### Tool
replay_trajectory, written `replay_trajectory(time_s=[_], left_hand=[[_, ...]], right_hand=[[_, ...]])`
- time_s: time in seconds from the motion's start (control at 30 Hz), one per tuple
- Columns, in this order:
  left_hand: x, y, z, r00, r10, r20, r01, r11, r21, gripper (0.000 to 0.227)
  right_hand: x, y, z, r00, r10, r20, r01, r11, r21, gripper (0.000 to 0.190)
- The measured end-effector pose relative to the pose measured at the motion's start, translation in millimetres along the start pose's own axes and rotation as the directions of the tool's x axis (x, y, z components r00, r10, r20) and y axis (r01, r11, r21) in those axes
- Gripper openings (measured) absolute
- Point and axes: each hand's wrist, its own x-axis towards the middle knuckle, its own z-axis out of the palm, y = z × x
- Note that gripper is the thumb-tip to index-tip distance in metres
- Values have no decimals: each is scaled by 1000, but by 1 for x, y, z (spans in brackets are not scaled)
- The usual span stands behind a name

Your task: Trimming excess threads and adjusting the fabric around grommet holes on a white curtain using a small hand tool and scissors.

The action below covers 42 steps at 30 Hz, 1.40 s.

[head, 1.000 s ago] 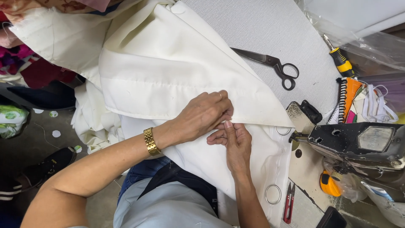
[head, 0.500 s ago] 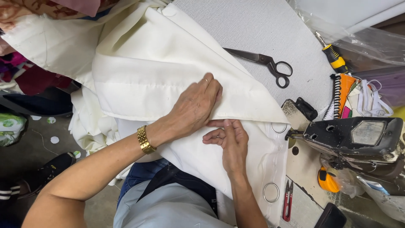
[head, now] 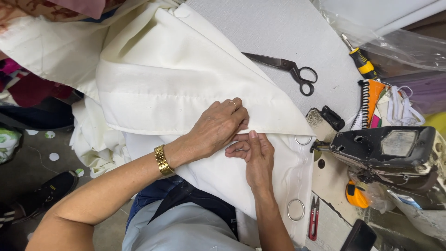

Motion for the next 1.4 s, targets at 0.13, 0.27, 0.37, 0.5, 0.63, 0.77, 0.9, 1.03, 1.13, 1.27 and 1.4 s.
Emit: replay_trajectory(time_s=[0.13,0.27,0.37,0.5,0.63,0.77,0.9,1.03,1.13,1.27,1.4], left_hand=[[5,-4,14,999,40,-12,-38,988,152,14],[19,-10,-30,962,-69,-265,84,995,47,16],[16,-8,-45,973,-37,-229,37,999,-1,7],[9,8,-21,990,-26,-137,-8,970,-241,15],[5,12,-6,996,53,-73,-59,995,-82,13],[5,5,20,980,195,-35,-181,952,247,9],[6,22,13,970,239,40,-234,879,416,8],[5,34,6,968,243,67,-244,837,490,12],[8,47,-6,964,257,73,-256,816,518,18],[13,37,11,972,233,34,-220,851,476,25],[13,18,29,986,163,-40,-138,922,363,23]], right_hand=[[0,2,-2,1000,17,-23,-17,1000,4,36],[-7,-13,-3,997,79,-21,-80,997,-7,35],[6,-8,-32,994,101,-29,-99,994,45,44],[13,-13,-43,996,89,-31,-88,996,20,37],[11,-15,-41,995,88,-55,-86,995,42,36],[9,-10,-39,995,49,-82,-44,997,57,34],[10,0,-42,994,22,-107,-15,998,65,33],[10,0,-41,995,-13,-102,17,999,44,33],[16,18,-52,993,-22,-115,24,1000,16,32],[9,1,-40,992,-9,-129,14,999,41,32],[7,-2,-37,993,-14,-120,19,999,38,32]])
